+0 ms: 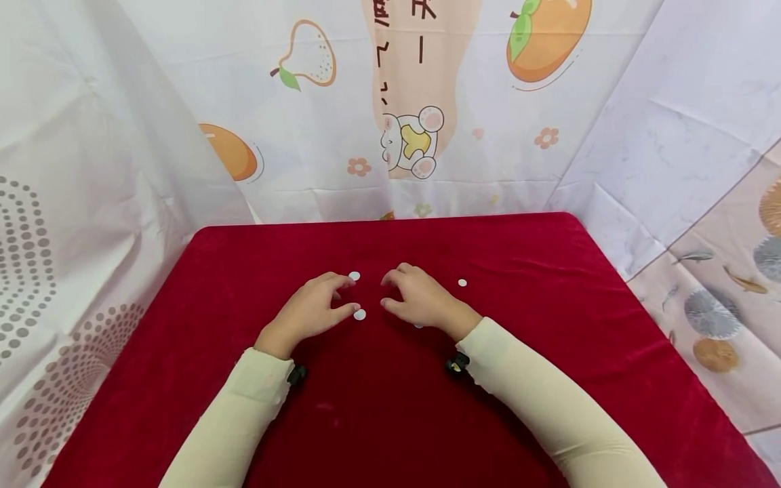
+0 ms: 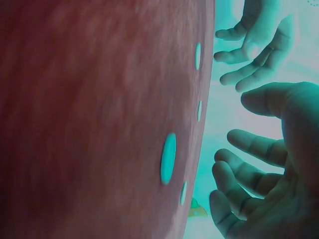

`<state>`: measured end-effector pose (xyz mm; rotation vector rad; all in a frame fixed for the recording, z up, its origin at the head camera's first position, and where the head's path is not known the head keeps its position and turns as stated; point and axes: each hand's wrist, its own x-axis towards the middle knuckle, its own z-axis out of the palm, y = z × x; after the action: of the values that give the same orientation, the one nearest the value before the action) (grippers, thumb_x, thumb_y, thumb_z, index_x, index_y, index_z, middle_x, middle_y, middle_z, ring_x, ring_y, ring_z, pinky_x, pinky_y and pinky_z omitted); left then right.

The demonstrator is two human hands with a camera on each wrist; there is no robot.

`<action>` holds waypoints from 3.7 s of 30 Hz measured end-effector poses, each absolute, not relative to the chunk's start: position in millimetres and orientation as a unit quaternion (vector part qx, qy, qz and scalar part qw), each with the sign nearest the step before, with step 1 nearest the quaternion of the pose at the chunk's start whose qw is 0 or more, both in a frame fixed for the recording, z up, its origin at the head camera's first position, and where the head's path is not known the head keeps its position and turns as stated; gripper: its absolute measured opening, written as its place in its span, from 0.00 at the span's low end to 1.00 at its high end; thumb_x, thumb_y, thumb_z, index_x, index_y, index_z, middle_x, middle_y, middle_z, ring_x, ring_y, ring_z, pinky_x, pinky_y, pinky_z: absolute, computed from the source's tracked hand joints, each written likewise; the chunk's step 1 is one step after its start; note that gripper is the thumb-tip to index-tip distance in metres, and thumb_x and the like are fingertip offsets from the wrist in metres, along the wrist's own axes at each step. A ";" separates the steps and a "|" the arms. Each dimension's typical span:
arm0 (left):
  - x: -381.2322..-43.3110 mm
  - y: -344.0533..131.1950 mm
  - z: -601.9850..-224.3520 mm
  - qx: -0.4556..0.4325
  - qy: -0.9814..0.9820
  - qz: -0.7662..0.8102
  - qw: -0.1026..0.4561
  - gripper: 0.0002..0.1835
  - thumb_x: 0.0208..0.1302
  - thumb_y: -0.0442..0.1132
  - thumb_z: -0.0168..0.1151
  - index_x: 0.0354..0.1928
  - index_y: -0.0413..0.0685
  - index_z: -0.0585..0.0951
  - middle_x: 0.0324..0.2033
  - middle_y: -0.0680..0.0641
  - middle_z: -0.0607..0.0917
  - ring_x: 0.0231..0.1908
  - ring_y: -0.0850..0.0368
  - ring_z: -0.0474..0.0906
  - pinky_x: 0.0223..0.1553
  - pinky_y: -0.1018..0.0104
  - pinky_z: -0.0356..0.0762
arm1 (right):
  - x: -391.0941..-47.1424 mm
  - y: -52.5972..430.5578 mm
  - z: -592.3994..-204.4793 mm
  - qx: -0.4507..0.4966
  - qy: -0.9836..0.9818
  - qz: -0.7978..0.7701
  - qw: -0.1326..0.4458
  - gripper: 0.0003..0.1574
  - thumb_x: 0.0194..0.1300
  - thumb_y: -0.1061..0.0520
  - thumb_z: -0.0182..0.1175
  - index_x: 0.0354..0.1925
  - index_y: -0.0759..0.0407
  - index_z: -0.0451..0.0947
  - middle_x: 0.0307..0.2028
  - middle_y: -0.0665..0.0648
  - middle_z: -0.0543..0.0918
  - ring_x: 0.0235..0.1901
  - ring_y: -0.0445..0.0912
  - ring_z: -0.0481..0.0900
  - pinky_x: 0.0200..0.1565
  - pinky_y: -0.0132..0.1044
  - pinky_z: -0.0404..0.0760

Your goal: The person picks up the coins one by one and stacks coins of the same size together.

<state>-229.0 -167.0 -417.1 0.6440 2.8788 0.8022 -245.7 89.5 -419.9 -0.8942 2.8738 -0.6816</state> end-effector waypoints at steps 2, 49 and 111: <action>-228.8 -166.8 -417.4 0.210 0.940 0.262 0.055 0.31 0.65 0.51 0.72 0.66 0.48 0.79 0.60 0.47 0.82 0.50 0.50 0.85 0.55 0.51 0.83 | -244.9 84.7 -422.2 -0.291 0.929 -0.226 0.036 0.23 0.70 0.47 0.65 0.58 0.55 0.81 0.50 0.53 0.80 0.46 0.45 0.78 0.52 0.41 0.82; -219.0 -149.9 -414.5 0.199 0.961 0.166 0.096 0.16 0.61 0.40 0.76 0.50 0.46 0.89 0.50 0.46 0.83 0.48 0.50 0.80 0.55 0.54 0.82 | -237.7 68.8 -430.2 -0.292 0.920 -0.241 0.102 0.18 0.63 0.50 0.74 0.52 0.41 0.90 0.42 0.52 0.78 0.42 0.42 0.70 0.43 0.35 0.76; -216.8 -139.9 -421.5 0.162 0.967 0.182 0.078 0.05 0.57 0.39 0.79 0.31 0.55 0.89 0.42 0.52 0.83 0.40 0.57 0.78 0.42 0.58 0.82 | -233.0 62.9 -430.2 -0.283 0.916 -0.268 0.093 0.11 0.61 0.55 0.76 0.44 0.44 0.93 0.39 0.48 0.83 0.43 0.41 0.74 0.44 0.35 0.78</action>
<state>-216.8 -139.9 -421.5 0.4845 2.8941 0.5461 -233.0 62.9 -430.2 -0.8389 2.7198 -0.7964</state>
